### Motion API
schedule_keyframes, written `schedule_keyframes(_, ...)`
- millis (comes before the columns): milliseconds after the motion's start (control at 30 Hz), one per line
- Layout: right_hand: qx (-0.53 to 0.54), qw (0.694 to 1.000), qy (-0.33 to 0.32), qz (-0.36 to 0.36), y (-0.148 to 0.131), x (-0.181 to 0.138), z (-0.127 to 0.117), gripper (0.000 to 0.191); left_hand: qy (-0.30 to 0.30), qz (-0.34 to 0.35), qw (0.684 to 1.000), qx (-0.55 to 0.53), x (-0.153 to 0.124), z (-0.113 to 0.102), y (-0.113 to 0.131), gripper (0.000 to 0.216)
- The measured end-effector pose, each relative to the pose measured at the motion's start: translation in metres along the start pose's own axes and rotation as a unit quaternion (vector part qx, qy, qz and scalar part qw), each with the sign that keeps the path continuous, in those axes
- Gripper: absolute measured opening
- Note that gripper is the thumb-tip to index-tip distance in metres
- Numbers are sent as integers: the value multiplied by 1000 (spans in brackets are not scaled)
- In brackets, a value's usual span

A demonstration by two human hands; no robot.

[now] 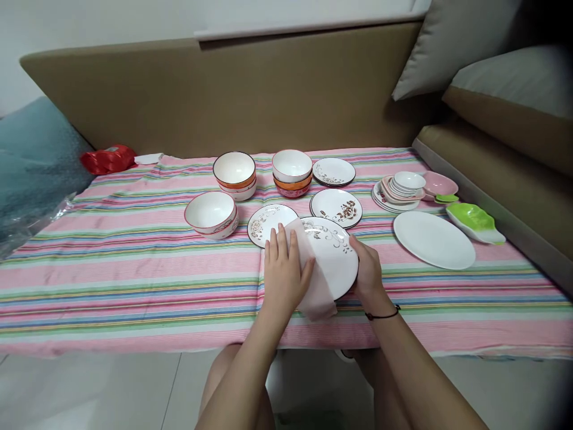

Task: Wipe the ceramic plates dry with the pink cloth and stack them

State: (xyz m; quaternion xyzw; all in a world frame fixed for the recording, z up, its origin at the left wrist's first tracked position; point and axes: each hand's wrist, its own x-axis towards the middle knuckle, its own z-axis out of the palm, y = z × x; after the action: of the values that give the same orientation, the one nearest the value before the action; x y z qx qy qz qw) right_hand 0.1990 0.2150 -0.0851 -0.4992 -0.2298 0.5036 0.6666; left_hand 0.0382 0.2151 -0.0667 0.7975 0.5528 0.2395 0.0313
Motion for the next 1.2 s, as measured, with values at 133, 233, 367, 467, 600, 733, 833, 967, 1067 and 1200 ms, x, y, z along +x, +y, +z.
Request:
schedule_keyframes(133,1,1000,1,-16,1,-1,2,29,9,8,999,-48,4,0,-7,61)
schedule_keyframes(233,-1,1000,4,-16,0,-2,1,30,39,-23,989,-138,9,-1,-13,65)
schedule_keyframes(367,-15,1000,-9,-3,-5,-3,-3,33,52,-121,955,-267,16,-4,-20,57)
schedule_keyframes(467,-24,999,-40,19,-10,-1,-8,32,5,-197,897,-397,18,-8,-24,37)
schedule_keyframes(600,-59,993,-92,33,-16,3,-15,30,-107,-264,784,-551,16,-15,-27,29)
schedule_keyframes(733,-97,984,-135,59,-26,8,-20,29,-175,-281,722,-608,13,-19,-30,30)
schedule_keyframes(833,-136,966,-193,106,-34,8,-21,33,-232,-269,720,-596,13,-20,-31,35)
schedule_keyframes(967,-182,933,-270,154,-41,3,-20,36,-333,-212,721,-569,11,-20,-30,34)
schedule_keyframes(1067,-214,920,-280,172,-39,0,-20,37,-371,-183,729,-545,10,-20,-27,33)
schedule_keyframes(1200,-216,940,-228,136,-34,2,-18,32,-335,-214,730,-556,13,-18,-23,33)
